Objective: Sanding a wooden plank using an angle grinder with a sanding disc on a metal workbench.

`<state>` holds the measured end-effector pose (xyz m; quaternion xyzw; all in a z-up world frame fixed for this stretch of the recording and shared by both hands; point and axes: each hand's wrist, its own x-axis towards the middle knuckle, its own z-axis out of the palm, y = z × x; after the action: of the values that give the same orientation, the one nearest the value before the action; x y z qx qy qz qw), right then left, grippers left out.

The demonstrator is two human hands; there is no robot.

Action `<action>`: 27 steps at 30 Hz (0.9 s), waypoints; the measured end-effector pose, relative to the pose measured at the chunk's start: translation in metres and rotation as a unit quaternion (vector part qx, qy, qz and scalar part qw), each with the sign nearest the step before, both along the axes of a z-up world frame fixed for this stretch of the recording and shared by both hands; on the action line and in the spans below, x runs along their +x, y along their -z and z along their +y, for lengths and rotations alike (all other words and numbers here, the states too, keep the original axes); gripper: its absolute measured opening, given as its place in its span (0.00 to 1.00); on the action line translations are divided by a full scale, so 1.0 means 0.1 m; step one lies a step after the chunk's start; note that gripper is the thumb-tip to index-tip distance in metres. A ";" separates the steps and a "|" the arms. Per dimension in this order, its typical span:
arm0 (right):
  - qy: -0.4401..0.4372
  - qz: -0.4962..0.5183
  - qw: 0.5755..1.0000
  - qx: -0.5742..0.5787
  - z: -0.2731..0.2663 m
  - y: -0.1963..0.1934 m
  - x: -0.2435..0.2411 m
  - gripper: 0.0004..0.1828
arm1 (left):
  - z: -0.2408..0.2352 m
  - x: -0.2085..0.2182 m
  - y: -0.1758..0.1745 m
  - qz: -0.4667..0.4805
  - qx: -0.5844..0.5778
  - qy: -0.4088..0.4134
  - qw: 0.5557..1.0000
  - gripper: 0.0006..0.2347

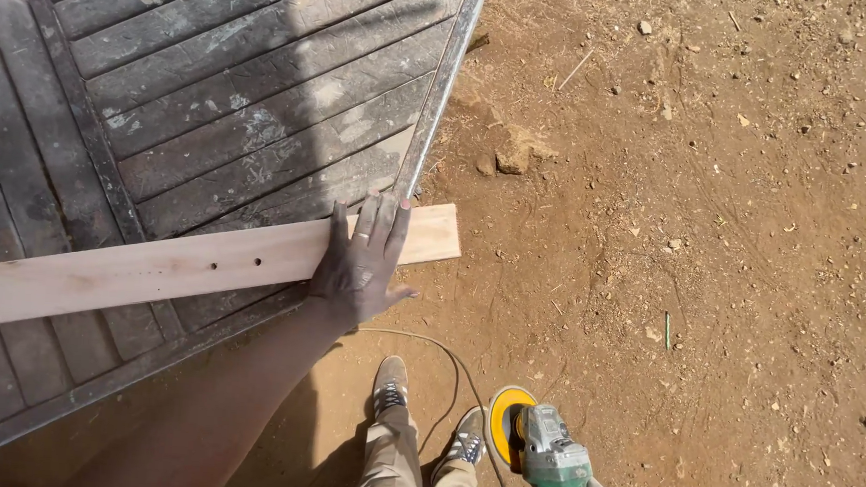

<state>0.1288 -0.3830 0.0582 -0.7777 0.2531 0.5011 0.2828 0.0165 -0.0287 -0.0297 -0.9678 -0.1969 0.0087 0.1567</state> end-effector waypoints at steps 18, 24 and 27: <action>-0.110 -0.026 0.986 0.125 0.56 -0.10 0.33 0.12 | 0.59 0.15 -0.52 -0.099 -0.267 0.037 0.958 0.27; -0.189 -0.079 0.969 0.135 1.29 -0.14 0.69 0.10 | 0.62 0.19 -0.55 -0.068 -0.258 0.004 0.964 0.25; -0.147 -0.055 0.973 0.171 1.59 -0.07 0.79 0.13 | 0.59 0.20 -0.66 -0.069 -0.265 -0.020 0.961 0.18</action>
<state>0.2079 -0.2235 0.0654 -0.7730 0.0304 0.5293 0.3484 0.0367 0.0307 0.0358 -0.9688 -0.2171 -0.0027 -0.1198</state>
